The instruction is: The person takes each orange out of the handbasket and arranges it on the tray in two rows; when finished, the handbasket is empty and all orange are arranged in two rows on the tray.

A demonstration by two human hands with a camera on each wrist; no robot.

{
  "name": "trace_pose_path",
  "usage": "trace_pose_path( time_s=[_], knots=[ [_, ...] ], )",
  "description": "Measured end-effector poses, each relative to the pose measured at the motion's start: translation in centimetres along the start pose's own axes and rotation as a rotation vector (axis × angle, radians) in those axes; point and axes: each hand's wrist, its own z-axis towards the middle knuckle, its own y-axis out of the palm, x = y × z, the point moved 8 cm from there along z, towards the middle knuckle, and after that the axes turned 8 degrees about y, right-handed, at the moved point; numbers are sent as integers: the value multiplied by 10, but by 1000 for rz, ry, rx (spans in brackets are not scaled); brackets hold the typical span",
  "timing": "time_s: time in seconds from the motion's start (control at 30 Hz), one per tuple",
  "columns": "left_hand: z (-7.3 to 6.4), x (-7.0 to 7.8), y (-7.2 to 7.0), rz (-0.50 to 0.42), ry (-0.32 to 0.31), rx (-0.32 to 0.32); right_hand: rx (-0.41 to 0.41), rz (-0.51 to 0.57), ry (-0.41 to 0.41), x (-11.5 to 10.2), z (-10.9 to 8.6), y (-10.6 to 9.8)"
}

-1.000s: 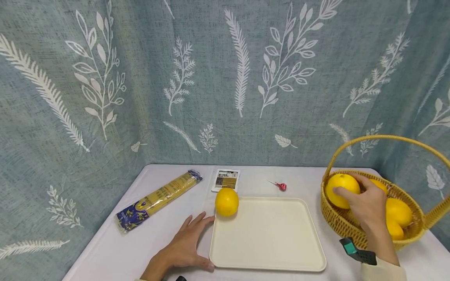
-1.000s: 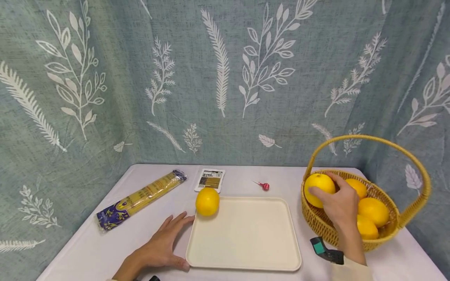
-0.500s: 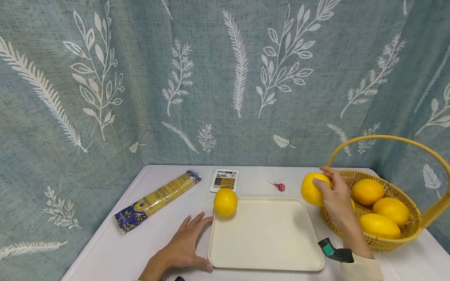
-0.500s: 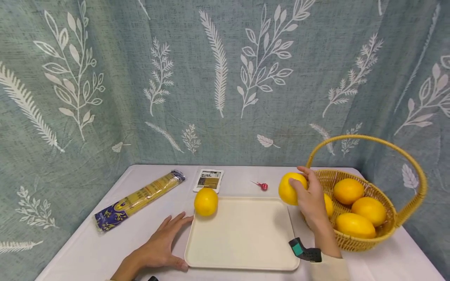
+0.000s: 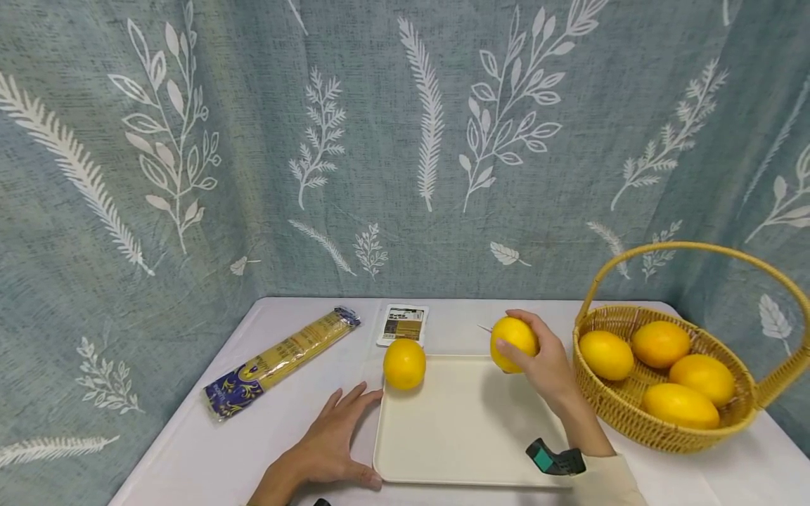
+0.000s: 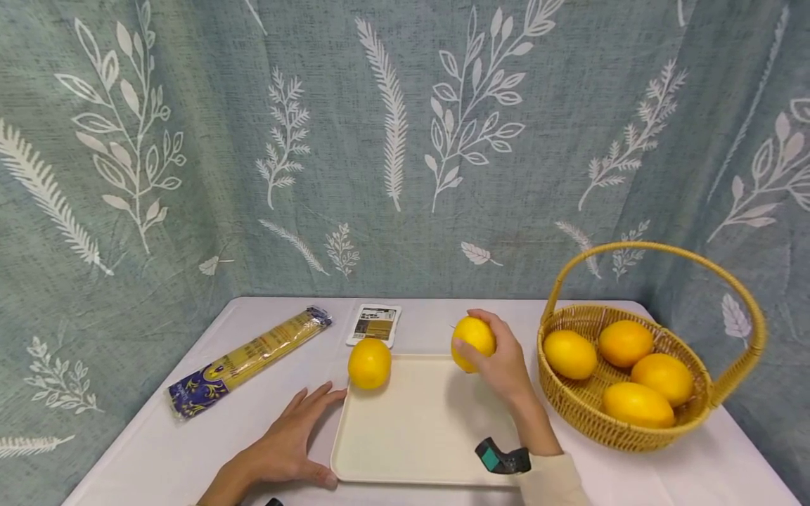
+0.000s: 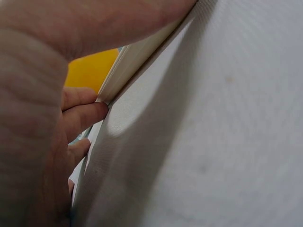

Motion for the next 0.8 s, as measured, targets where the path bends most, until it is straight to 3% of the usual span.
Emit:
trace_pose_path(
  time_s=[0.2,0.4,0.8],
  knots=[
    [0,0,0,13,5,2,-46,-69,10,13,6,19],
    [-1,2,-1,8,-6,4,-35,-174,2,27,13,38],
    [-1,1,-1,6,-9,10,-72,-312,-100,38,11,68]
  ],
)
